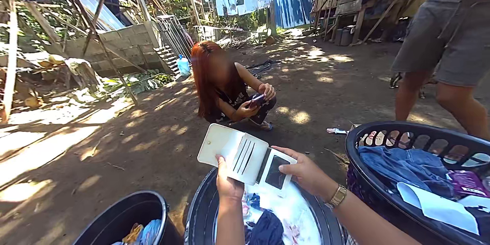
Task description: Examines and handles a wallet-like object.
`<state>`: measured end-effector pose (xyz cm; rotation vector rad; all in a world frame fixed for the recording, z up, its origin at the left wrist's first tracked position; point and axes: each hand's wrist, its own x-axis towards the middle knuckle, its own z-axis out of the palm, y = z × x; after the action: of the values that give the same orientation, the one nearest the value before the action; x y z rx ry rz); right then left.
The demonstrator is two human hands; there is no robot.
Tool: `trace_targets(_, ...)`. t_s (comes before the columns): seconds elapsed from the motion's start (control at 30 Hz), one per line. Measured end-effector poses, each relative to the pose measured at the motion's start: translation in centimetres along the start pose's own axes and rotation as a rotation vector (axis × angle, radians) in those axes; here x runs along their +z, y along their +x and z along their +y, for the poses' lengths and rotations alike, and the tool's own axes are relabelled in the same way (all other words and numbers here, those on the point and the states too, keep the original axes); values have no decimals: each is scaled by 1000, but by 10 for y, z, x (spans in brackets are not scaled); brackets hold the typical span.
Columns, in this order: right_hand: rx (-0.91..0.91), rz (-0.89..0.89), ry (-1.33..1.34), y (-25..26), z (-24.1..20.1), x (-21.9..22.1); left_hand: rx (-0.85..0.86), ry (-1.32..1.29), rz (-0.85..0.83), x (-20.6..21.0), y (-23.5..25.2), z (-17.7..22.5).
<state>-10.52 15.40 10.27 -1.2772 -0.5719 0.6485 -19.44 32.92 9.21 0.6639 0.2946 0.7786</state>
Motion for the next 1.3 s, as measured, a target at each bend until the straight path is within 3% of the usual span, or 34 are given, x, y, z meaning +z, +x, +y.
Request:
trace_targets(0.27,2,8,37,-1,-8,-9,-36,-59,-24,-7,9,-9)
trace_targets(0.47,-23,200,-98,13,1,-33,-134,274,-17,-9,10,-17)
trace_targets(0.57,56,317,-153,20,8,-35,-128,455,-61,-6,3,-22)
trace_targets(0.73,106,322,-67,20,18,-15,59,557,-13,6,-13,-45)
trace_targets(0.87,-5,223,-60,18,28,-1,85,504,-76,10,-29,-62)
trace_targets(1.3,-153,235,-268,19,18,-12,387,469,119,14,-23,-48)
